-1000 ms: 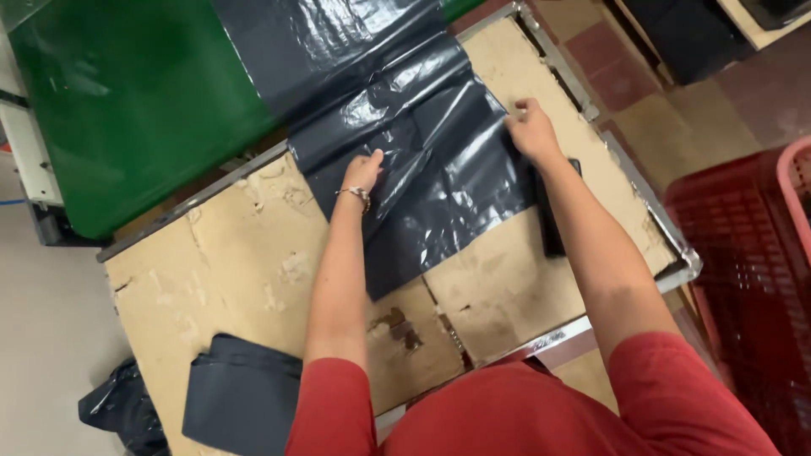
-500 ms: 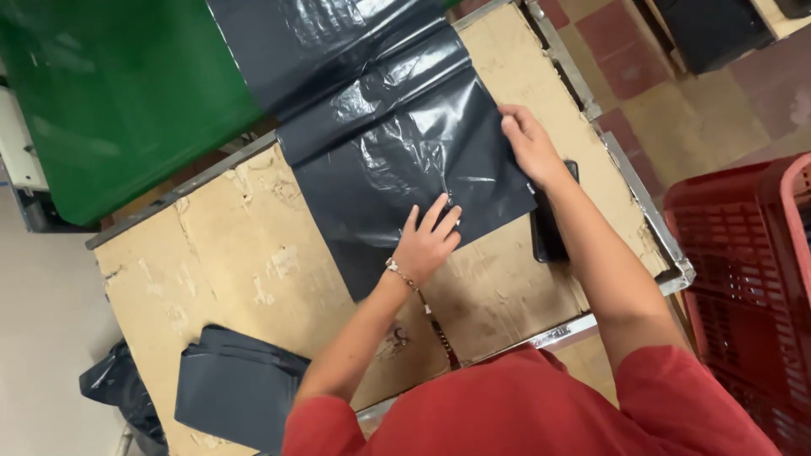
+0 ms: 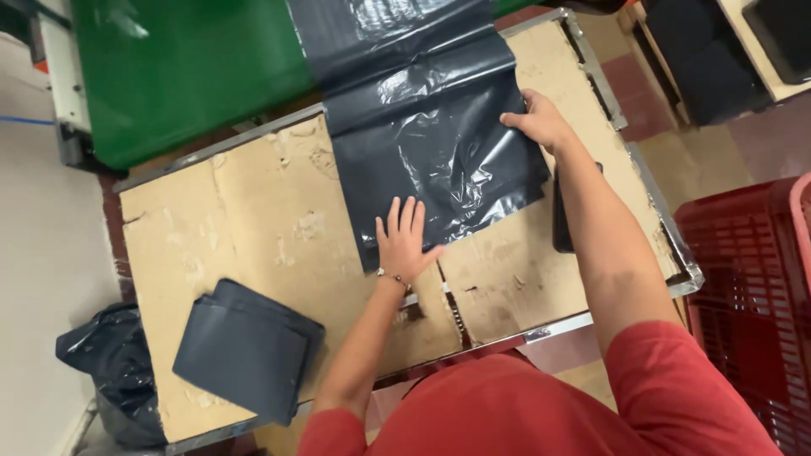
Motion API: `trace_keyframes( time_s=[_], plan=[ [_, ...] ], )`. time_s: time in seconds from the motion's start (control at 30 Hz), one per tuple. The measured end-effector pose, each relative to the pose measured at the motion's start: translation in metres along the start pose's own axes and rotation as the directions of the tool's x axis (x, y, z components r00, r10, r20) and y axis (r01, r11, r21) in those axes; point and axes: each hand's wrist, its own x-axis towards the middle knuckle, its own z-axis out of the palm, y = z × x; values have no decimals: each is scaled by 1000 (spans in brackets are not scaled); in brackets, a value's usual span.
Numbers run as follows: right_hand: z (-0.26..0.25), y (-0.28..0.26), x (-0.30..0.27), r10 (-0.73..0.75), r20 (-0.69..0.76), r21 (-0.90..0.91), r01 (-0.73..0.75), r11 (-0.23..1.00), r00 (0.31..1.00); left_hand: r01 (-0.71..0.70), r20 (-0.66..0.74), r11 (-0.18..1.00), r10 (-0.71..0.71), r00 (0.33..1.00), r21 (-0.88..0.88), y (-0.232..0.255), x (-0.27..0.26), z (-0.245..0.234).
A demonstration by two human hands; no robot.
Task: Folding plastic bags and placing them into a basket
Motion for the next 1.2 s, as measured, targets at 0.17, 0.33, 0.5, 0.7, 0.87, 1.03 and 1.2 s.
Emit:
trace_keyframes(
  time_s=[0.17, 0.33, 0.5, 0.7, 0.87, 1.03, 1.2],
  plan=[
    [27, -81, -71, -363, 84, -240, 373, 896, 928, 136, -108, 977, -120, 987, 163, -29, 10, 22],
    [19, -104, -151, -554, 94, -362, 547, 755, 827, -40, -226, 997, 53, 973, 59, -55, -10, -52],
    [-19, -32, -268, -347, 116, -14, 351, 936, 931, -216, 302, 916, 323, 897, -337, -35, -113, -221],
    [-28, -9, -431, -271, 51, -132, 275, 952, 961, -332, 300, 600, 714, 633, -728, -13, -170, -333],
    [-9, -75, -440, -609, -41, -257, 581, 772, 792, -348, 375, 566, 792, 482, -748, -23, -138, -364],
    [-2, -114, -339, -694, -152, -323, 628, 708, 704, -12, 387, 487, 710, 588, -874, -103, -16, -344],
    [25, -109, -142, -613, -329, -221, 572, 790, 719, 326, 340, 152, 78, 937, -933, -216, 33, -151]
  ],
)
